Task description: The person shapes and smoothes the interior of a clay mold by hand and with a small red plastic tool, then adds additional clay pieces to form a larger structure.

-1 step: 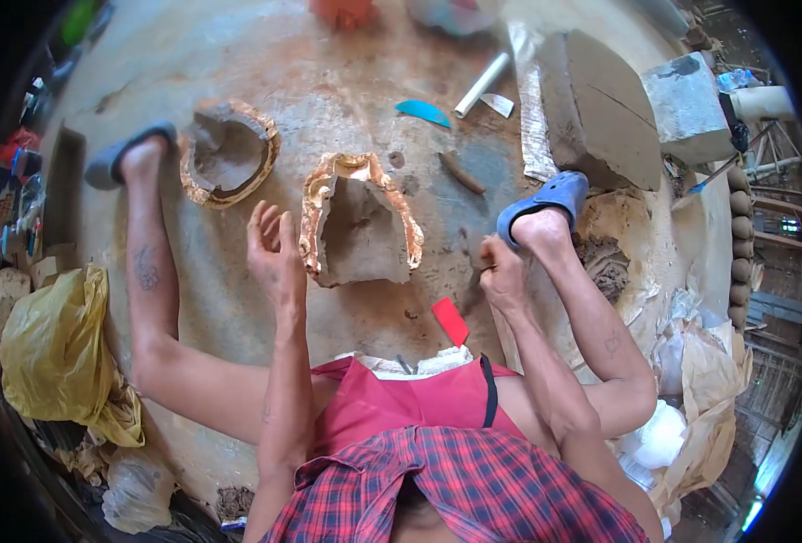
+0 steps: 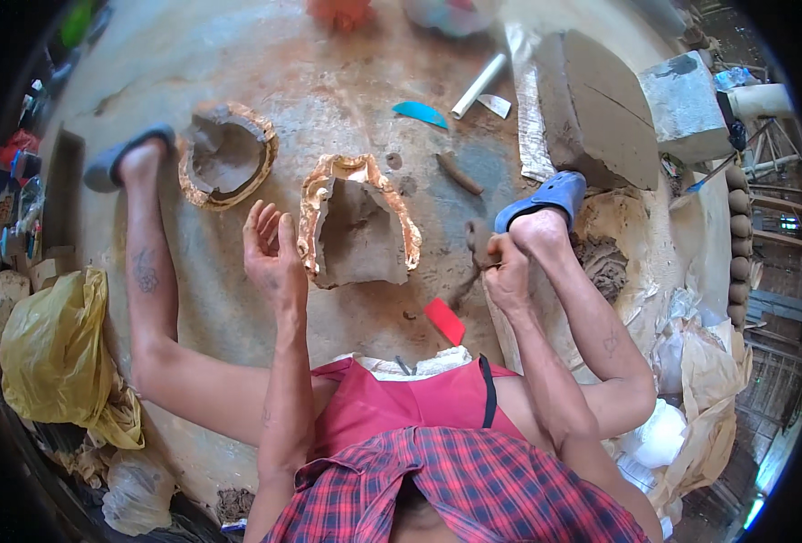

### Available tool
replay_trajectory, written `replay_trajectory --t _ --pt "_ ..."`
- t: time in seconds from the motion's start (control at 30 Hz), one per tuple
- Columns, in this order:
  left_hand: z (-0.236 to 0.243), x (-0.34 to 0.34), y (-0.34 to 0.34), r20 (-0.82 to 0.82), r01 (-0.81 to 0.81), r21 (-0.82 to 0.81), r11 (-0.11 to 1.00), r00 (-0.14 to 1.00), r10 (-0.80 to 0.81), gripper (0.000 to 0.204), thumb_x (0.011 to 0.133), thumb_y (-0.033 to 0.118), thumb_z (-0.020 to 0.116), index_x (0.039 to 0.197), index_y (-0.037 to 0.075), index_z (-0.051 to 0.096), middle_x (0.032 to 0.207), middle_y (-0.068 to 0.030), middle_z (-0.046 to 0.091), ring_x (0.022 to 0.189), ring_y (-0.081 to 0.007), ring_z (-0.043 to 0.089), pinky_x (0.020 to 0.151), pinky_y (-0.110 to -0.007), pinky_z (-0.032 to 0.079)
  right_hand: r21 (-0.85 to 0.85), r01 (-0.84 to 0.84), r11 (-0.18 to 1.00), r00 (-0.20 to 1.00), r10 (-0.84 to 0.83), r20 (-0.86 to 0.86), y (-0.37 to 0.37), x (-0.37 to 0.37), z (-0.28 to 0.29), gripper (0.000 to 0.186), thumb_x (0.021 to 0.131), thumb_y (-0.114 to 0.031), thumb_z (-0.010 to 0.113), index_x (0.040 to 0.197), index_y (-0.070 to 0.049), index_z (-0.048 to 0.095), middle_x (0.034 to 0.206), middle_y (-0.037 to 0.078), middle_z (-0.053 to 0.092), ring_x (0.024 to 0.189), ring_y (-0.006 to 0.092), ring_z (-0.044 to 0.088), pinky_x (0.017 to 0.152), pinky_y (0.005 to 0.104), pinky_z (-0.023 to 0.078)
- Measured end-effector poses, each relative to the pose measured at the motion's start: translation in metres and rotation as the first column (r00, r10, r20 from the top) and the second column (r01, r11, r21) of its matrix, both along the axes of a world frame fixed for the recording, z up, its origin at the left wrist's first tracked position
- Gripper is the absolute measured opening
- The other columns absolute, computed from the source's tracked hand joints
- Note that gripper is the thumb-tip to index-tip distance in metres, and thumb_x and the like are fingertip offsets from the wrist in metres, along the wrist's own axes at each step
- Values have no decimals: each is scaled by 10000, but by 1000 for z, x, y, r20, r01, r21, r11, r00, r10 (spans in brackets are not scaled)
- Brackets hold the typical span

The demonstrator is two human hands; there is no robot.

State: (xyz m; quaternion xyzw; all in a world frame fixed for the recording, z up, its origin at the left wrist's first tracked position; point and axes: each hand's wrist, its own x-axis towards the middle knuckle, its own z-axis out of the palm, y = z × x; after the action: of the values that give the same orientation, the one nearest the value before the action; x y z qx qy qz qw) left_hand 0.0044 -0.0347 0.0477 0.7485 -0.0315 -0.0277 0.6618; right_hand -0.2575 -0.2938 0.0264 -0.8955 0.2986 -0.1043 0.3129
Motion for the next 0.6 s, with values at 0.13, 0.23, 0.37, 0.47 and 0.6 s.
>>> replay_trajectory --t 0.13,0.23,0.37,0.47,0.6 --pt "38 -39 -29 88 357 -459 814 930 -358 566 1035 197 700 1540 48 495 1404 -141 654 1250 -238 649 1043 -382 537 287 198 937 894 -293 340 17 29 61 325 865 50 789 1001 -64 516 970 16 564 868 98 564 736 275 478" --pt "32 -77 -76 -34 276 -858 433 811 -584 697 1082 455 579 1632 84 366 1508 -153 586 1317 -254 605 1105 -437 497 689 71 722 584 -590 558 75 77 137 345 894 49 772 1076 -69 504 1076 65 549 944 145 588 844 282 522" --pt "81 -104 -111 -187 62 -951 304 665 -723 723 1107 534 484 1643 71 342 1499 -182 589 1310 -273 610 1088 -435 510 237 74 969 834 -191 518 91 53 118 340 943 -110 773 1156 -66 511 1378 216 577 1320 321 622 990 371 572" --pt "53 -96 -105 -309 220 -830 512 583 -752 757 1085 600 479 1633 91 357 1480 -206 576 1322 -300 591 1108 -462 501 -55 -243 968 899 246 362 99 49 114 420 916 -305 770 1184 -17 623 1587 371 407 1497 576 361 1251 594 286" --pt "28 -83 -62 -455 199 -718 667 591 -666 443 1103 385 542 1387 47 569 1210 -160 683 1129 -301 701 926 -447 603 -35 -368 929 891 363 272 63 51 111 315 942 -275 750 1117 -23 682 1417 312 602 1407 463 523 1160 514 432"
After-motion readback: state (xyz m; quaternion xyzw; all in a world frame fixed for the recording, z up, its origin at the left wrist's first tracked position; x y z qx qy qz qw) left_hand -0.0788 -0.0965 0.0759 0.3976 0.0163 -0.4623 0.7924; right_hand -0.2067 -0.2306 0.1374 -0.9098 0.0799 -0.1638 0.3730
